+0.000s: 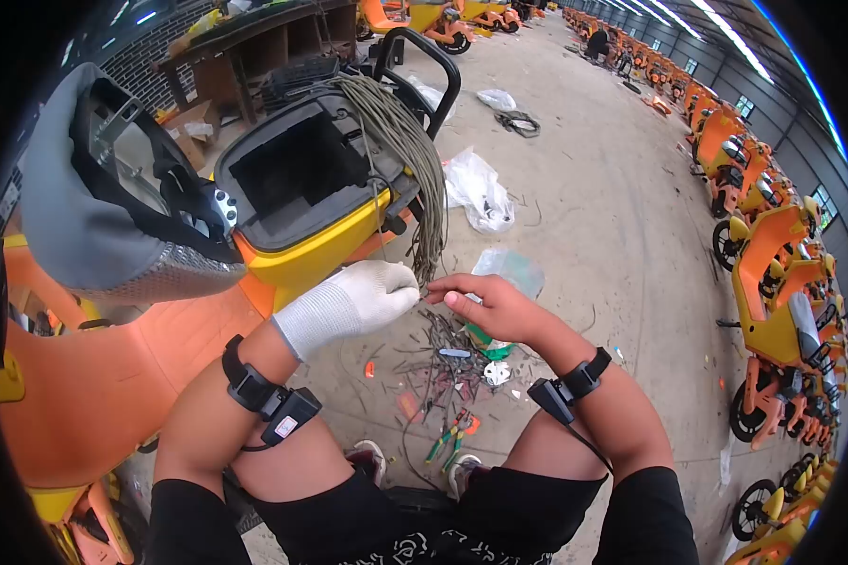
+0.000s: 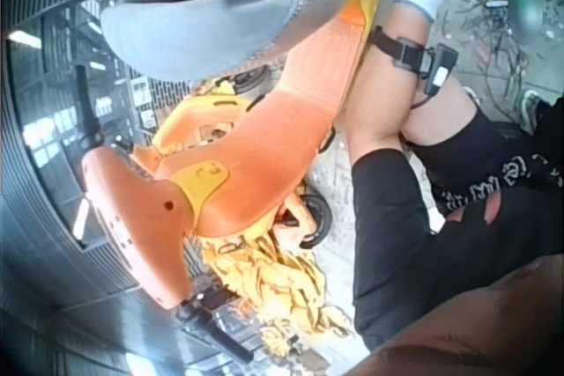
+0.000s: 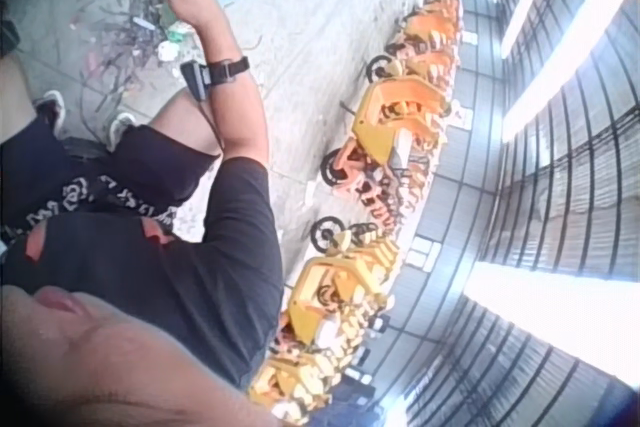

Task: The person strips insulation from several wires and connects them using a pair of wire cutters while working on the electrical components of an electric scooter.

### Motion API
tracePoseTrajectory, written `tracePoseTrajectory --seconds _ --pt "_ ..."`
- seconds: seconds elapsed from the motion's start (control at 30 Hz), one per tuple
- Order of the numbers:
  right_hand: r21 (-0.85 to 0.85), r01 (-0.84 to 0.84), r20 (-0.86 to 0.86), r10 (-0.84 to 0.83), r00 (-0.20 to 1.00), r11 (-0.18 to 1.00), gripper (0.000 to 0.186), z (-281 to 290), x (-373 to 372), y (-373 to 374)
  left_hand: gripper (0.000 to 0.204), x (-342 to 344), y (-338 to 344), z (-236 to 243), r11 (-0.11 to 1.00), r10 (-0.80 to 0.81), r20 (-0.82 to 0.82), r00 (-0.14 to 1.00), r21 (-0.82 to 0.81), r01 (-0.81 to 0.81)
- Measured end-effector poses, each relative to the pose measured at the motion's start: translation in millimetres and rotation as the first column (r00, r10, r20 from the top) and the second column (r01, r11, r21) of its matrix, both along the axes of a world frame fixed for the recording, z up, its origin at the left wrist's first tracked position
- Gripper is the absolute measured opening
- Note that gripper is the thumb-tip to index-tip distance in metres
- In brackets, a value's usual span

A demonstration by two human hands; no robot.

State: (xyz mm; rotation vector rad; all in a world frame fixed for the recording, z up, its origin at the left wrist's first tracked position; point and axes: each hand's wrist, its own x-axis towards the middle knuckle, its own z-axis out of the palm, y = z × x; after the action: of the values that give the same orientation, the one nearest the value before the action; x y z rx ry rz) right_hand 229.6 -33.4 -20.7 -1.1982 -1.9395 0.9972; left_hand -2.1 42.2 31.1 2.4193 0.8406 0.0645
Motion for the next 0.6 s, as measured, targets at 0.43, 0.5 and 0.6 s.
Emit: tracePoseTrajectory --seconds 0.43,0.5,0.6 --pt "-0.158 -0.023 -0.014 0.021 1.0 0.987 0.021 2.9 -2.2 -6.5 0.033 -3.7 -1.5 -2.1 0.999 -0.033 0.011 0.999 0.037 0.033" --pt "-0.156 -0.013 -0.02 0.01 1.0 0.988 0.02 2.7 -0.4 -8.1 0.033 -7.2 -2.7 4.9 1.0 0.006 0.022 1.0 0.024 -0.006" --pt "-0.15 0.004 -0.008 -0.005 1.0 0.989 0.018 4.7 3.6 -9.9 0.035 -12.2 1.5 5.4 0.999 0.052 0.027 0.998 0.013 -0.052"
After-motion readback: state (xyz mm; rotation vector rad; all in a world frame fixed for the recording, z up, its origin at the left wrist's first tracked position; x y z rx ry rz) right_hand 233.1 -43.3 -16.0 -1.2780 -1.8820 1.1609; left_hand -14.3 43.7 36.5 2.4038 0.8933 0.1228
